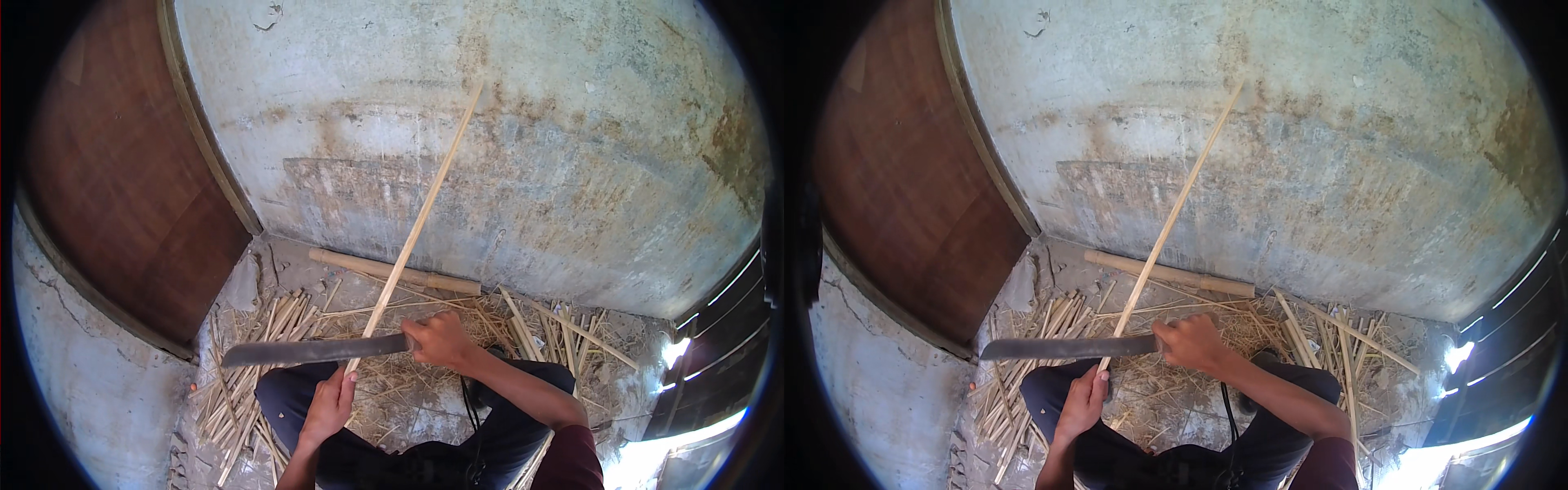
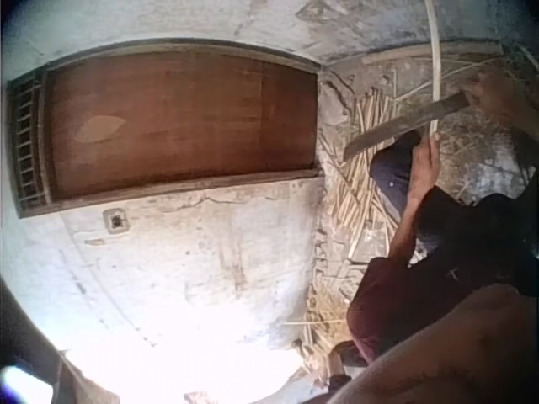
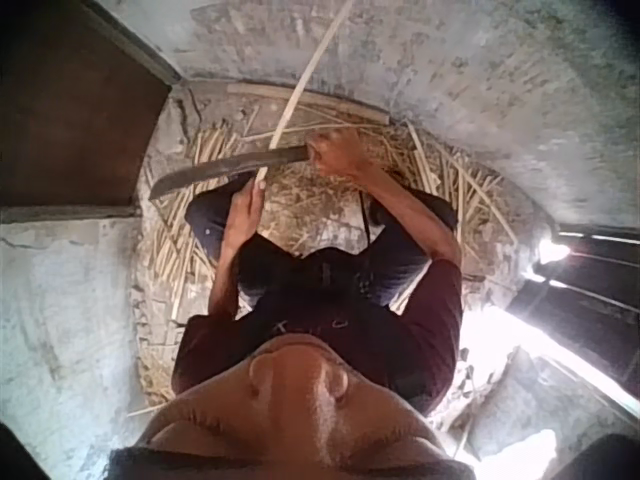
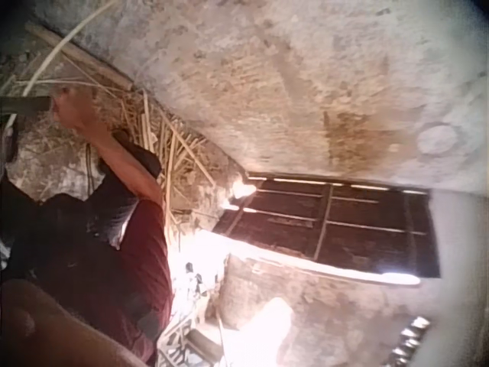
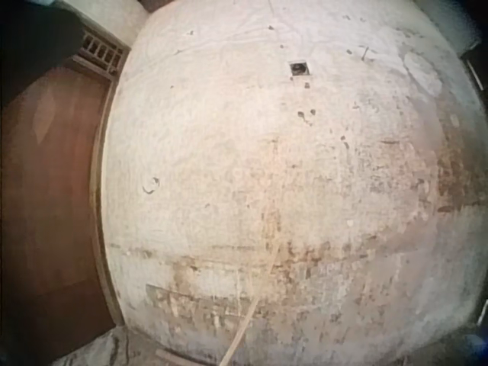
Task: The person carves a long thin piece of wood using a machete and then switches to a smaller knife to shave down the surface of the wood while sitting among wood scraps.
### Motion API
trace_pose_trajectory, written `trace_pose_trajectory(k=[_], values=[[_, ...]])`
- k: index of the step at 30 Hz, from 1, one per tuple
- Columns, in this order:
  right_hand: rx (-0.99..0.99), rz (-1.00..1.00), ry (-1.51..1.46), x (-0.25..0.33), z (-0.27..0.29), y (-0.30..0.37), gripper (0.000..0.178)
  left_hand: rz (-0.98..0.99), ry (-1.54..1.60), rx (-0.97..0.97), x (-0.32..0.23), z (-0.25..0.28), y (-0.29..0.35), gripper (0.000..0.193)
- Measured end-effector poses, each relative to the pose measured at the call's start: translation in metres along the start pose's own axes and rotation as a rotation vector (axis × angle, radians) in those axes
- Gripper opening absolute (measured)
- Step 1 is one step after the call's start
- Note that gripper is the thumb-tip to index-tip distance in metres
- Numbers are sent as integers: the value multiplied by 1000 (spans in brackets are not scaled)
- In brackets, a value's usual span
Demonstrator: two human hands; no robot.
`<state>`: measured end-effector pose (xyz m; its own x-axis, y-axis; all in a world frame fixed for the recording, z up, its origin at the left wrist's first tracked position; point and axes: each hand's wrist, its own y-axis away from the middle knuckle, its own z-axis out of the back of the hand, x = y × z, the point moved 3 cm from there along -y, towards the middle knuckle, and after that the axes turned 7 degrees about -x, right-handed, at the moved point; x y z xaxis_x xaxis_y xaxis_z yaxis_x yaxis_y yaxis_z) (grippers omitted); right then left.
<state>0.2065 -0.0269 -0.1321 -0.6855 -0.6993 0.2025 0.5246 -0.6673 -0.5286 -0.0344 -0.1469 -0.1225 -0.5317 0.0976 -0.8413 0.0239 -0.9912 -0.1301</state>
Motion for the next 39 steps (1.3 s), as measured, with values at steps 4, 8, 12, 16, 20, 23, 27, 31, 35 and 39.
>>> trace_pose_trajectory(k=[4,8,12,16,20,23,27,31,35,39], values=[[-26,-42,-89,-16,-2,-4,33,15,-34,-23,-4,3,2,29],[-46,-176,-118,-29,-4,-10,30,8,-69,-42,8,5,0,28],[-18,-123,-166,-15,-9,-5,29,37,-28,-20,6,3,3,29],[-5,15,-14,-6,-3,-6,27,-4,-5,0,-6,-3,3,30],[-140,-257,-133,-60,5,-17,29,66,-33,-18,4,9,15,33],[-158,-304,-129,-61,5,-13,30,26,-64,-29,8,6,17,33],[-22,-190,-170,-26,0,-7,31,72,-57,-23,11,-3,13,28],[60,-62,-65,-16,-5,-7,31,-4,-136,-38,4,-6,11,27],[-61,-217,-101,-56,2,-17,30,89,-76,-34,-2,2,19,26],[-109,-312,-146,-69,1,-13,28,72,-140,-51,4,2,25,25]])
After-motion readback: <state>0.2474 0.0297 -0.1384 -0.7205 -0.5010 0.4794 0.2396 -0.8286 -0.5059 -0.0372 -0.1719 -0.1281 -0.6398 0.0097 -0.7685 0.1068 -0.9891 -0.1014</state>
